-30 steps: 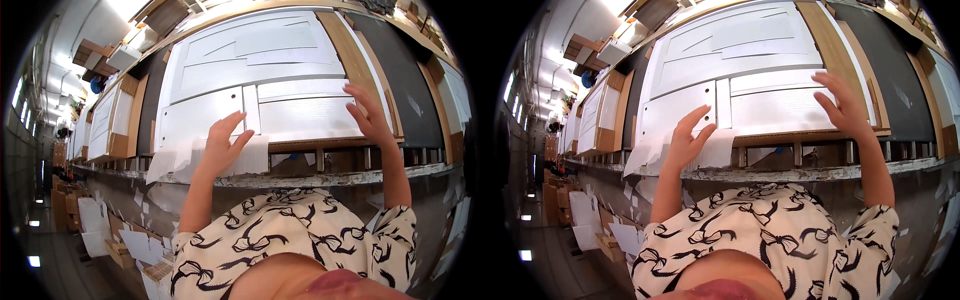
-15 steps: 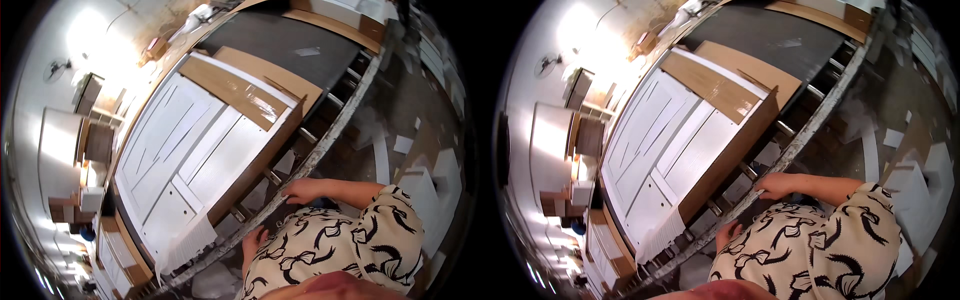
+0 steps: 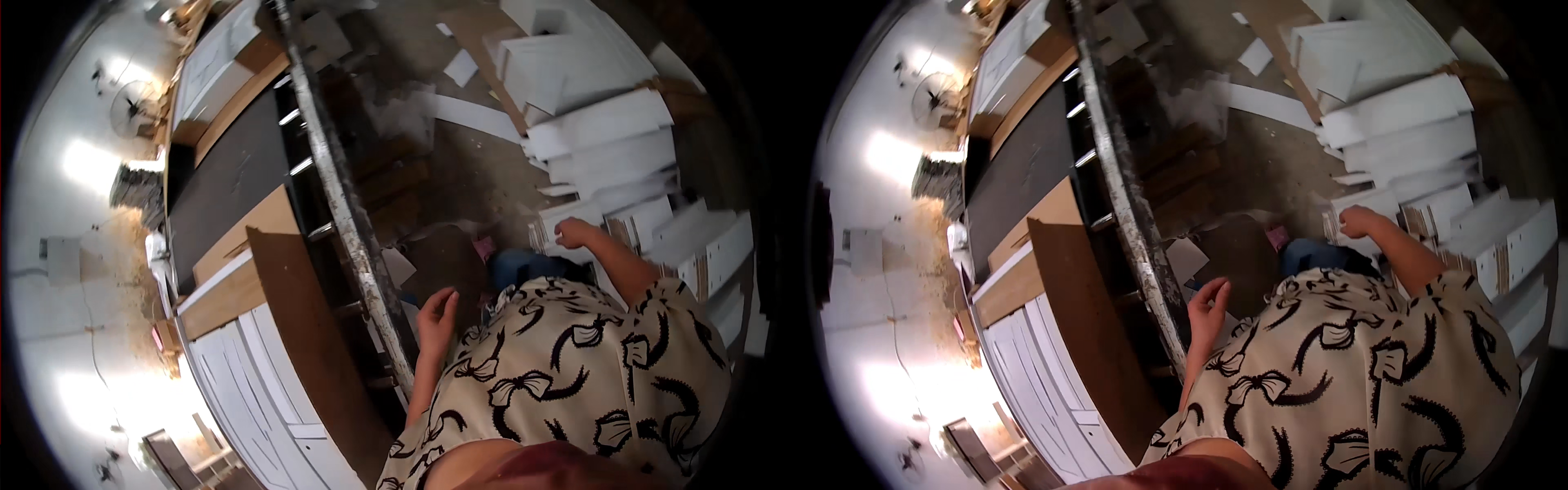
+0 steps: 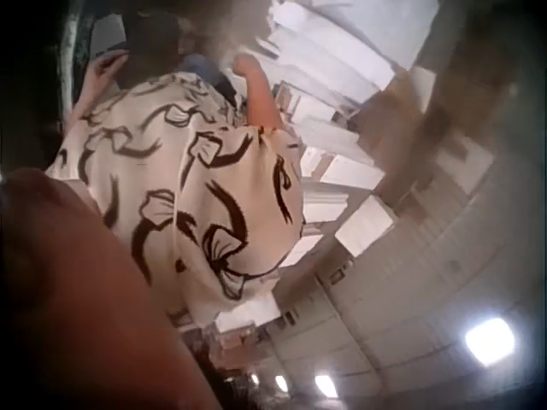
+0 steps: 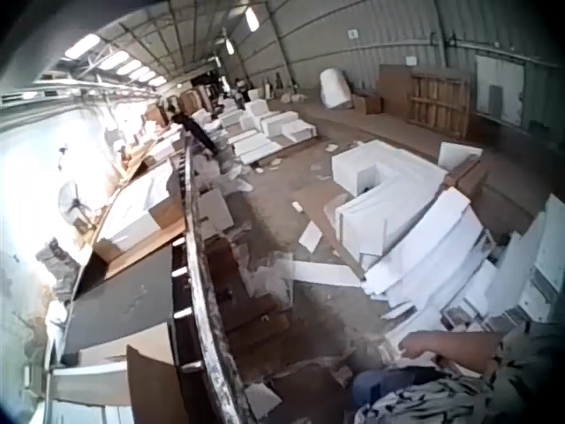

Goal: The person places foam pieces and white furniture panels into a cardboard box on a conveyor belt.

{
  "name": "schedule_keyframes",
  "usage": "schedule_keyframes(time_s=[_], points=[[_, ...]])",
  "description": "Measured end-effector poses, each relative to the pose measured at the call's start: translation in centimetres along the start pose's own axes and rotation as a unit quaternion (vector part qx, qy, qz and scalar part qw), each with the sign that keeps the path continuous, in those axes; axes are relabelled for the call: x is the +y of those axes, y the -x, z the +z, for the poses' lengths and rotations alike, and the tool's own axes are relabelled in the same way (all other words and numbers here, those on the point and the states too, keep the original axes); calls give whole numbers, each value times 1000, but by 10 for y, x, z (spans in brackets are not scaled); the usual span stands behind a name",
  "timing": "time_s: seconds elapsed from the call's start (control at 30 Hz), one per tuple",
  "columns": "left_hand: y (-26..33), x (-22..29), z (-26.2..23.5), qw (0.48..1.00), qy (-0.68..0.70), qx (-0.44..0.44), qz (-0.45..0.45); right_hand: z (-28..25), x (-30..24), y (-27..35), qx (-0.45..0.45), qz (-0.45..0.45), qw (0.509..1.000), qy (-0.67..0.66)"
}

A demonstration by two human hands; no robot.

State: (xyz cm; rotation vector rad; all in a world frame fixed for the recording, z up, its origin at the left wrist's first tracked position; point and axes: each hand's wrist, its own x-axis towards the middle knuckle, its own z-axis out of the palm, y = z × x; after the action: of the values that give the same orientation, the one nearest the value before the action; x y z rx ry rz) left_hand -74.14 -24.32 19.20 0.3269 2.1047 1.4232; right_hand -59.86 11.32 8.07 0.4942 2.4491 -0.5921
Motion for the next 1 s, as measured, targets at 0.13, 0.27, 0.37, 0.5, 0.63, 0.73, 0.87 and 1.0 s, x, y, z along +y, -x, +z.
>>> schedule_keyframes(time_s=[0.13,0.27,0.37,0.5,0.63,0.73,0.87,1.0], points=[[-33,1,54,995,-12,-88,44,30,56,47,44,137,985,-90],[-95,-6,65,964,-146,-177,132,116,60,26,34,171,966,-193],[-124,17,109,943,-201,-212,162,150,108,26,119,154,947,-255],[-148,58,135,933,-237,-198,185,208,129,3,133,177,940,-259],[-140,72,167,917,-233,-272,175,241,165,8,182,344,857,-337],[-138,50,152,859,-299,-355,217,255,141,5,83,327,887,-315],[-143,33,137,855,-302,-386,171,245,122,7,65,266,917,-290],[-159,33,116,853,-302,-377,195,238,111,-2,206,329,848,-360]])
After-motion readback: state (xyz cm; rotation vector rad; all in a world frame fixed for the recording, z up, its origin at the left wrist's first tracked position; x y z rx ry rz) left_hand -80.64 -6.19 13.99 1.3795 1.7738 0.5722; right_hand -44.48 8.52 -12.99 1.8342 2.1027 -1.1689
